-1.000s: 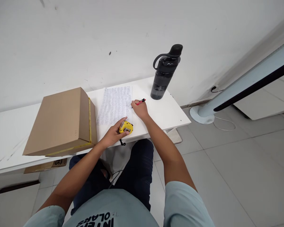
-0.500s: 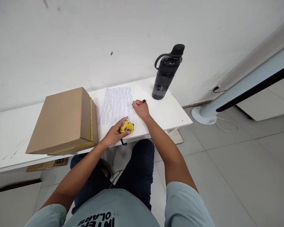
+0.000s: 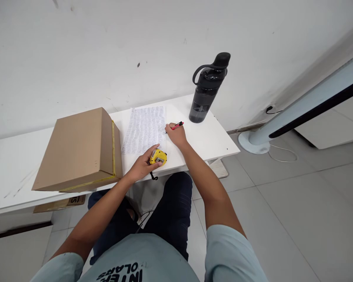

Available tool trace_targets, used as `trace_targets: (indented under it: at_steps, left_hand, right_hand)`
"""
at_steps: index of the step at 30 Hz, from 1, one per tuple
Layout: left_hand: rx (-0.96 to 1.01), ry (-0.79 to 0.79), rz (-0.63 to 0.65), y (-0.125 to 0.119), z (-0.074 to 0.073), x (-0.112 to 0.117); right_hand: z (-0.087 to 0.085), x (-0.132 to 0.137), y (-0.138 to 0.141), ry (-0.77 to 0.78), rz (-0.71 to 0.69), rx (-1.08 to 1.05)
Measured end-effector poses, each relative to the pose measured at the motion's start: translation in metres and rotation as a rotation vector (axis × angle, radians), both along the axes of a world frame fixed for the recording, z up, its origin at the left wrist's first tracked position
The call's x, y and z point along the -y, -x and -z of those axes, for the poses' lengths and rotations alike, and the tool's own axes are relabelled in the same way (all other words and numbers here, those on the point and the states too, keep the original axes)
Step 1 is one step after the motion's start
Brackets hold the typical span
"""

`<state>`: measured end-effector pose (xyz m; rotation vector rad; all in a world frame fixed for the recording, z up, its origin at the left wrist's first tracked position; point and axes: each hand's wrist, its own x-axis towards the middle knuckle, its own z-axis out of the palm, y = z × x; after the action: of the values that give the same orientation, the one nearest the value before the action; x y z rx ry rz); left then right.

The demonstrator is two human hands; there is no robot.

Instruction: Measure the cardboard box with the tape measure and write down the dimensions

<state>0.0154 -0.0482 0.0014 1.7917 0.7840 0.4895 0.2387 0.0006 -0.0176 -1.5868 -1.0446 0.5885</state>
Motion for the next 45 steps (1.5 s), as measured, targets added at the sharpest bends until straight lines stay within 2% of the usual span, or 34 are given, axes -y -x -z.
trace_targets:
  at_steps: [25, 33, 39, 42, 45]
  left_hand:
    - [-0.058, -0.019, -0.007, 0.001, -0.005, 0.002]
    - [-0.065, -0.028, -0.017, 0.002, -0.003, 0.003]
    - [-0.060, -0.066, -0.032, 0.006, -0.004, 0.004]
    - [-0.038, -0.150, -0.045, 0.007, -0.006, 0.014]
    - [0.004, -0.232, -0.053, 0.013, -0.010, 0.042]
  right_hand:
    - [0.002, 0.000, -0.001, -0.022, 0.004, 0.015]
    - [0.009, -0.004, -0.003, 0.000, 0.035, 0.095]
    - [0.000, 0.006, 0.004, 0.001, 0.070, 0.227]
    - [-0.006, 0.010, 0.015, 0.015, 0.054, 0.309]
    - [-0.012, 0.005, 0.025, 0.069, 0.055, 0.343]
